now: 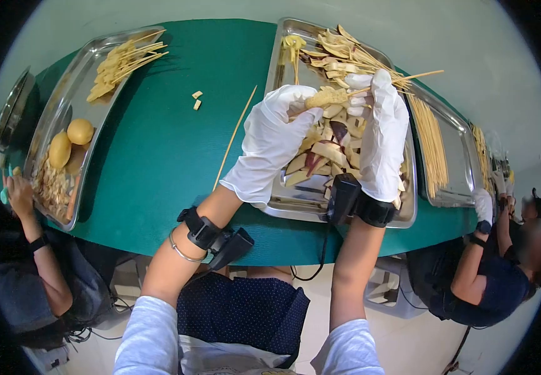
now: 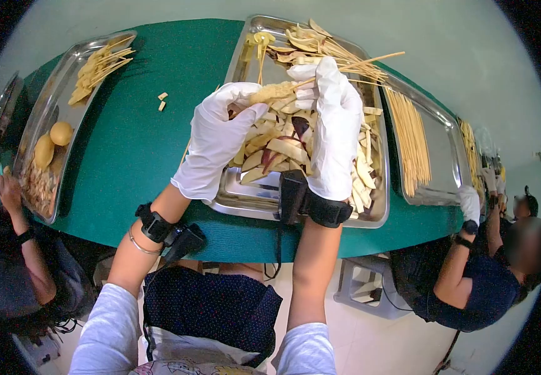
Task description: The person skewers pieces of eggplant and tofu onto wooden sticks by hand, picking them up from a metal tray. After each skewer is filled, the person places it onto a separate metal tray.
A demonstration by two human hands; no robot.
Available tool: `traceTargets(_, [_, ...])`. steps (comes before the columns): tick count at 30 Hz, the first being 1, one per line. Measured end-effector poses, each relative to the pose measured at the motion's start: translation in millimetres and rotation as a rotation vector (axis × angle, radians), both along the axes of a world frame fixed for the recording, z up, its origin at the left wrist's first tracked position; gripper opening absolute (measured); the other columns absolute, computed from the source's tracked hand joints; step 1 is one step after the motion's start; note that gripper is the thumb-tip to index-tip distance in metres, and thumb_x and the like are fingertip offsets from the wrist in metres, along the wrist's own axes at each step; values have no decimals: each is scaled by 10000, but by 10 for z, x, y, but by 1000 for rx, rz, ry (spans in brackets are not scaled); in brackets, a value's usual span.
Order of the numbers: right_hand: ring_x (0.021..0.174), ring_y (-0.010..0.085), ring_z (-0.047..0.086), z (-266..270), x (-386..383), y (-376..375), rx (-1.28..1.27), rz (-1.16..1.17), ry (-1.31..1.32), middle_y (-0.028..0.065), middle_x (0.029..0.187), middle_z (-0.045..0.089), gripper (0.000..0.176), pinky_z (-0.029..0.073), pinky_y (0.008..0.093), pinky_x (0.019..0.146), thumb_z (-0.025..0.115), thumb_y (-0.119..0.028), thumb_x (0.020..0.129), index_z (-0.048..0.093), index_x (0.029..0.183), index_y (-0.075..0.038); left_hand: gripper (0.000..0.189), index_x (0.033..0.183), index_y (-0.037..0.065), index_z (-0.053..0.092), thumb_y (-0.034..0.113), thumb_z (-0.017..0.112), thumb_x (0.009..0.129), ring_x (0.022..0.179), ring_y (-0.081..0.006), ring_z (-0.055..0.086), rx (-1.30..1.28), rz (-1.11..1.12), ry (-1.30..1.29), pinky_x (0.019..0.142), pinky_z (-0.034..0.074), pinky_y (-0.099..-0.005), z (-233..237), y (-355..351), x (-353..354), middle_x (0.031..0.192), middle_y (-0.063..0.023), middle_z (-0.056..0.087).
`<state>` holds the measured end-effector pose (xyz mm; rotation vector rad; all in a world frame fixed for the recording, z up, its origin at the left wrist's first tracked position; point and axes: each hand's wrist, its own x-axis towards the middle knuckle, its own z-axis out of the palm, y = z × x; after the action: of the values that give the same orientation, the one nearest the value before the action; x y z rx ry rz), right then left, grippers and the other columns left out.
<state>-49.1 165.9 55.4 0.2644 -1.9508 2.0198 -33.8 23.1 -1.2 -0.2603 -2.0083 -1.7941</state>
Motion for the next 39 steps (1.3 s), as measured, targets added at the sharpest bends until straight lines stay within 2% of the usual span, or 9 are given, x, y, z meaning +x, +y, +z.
traceTargets(6, [679,66,530,-12,7,-17,16,21,1,38,834,674,422,441,216,635,510,-396,954,679,891,-14,179,936,44,656,101,708,775,777,-208,639,13,-17,43,688,499,-305,-19,1,7,870,-90,658])
traceTargets(9, [684,67,526,-18,8,-20,9,49,-5,38,834,672,424,438,217,636,510,-397,954,678,887,-13,194,968,41,681,84,725,783,731,-73,602,-91,58,70,677,489,-226,1,-4,28,842,-19,659])
traceTargets(15, [685,69,523,-19,0,0,-5,8,11,38,853,671,422,429,214,648,497,-395,958,677,907,-17,192,971,42,675,101,719,794,741,-71,598,-61,2,95,677,487,-226,-11,6,1,865,-19,662])
traceTargets(18, [682,71,522,7,23,11,15,-86,43,36,868,670,421,431,214,643,478,-392,966,676,926,-22,191,957,55,649,137,703,793,783,-217,640,-47,14,56,698,503,-305,40,6,37,887,-87,660])
traceTargets(20, [683,71,521,14,27,27,21,-152,61,33,875,668,422,432,212,640,465,-389,971,675,939,-25,187,959,47,644,139,692,803,785,-217,643,-12,-33,37,689,504,-308,33,-15,33,888,-90,660])
traceTargets(24, [684,61,514,7,11,24,37,-45,10,28,872,661,423,421,205,631,464,-393,972,679,964,-29,167,957,41,639,137,666,822,792,-232,648,-64,-18,34,690,504,-319,-1,-22,4,889,-104,662])
traceTargets(27, [669,55,501,15,14,4,71,-45,10,13,831,649,419,414,197,625,477,-392,968,685,959,-29,207,1004,46,658,146,681,824,784,-147,633,-107,71,246,708,496,-269,-20,5,2,906,-66,670])
traceTargets(36, [628,37,434,20,72,-49,53,68,-57,-51,692,544,374,348,188,586,550,-373,940,695,948,-29,264,982,49,662,170,744,762,793,-184,644,-318,126,144,719,500,-279,-39,-1,-3,889,-86,663])
traceTargets(39, [646,40,455,42,83,-57,85,96,-52,-49,697,549,384,366,184,613,554,-389,934,696,956,-32,248,937,74,634,188,729,738,810,-309,605,-223,107,165,707,487,-374,-51,16,-20,858,-114,636])
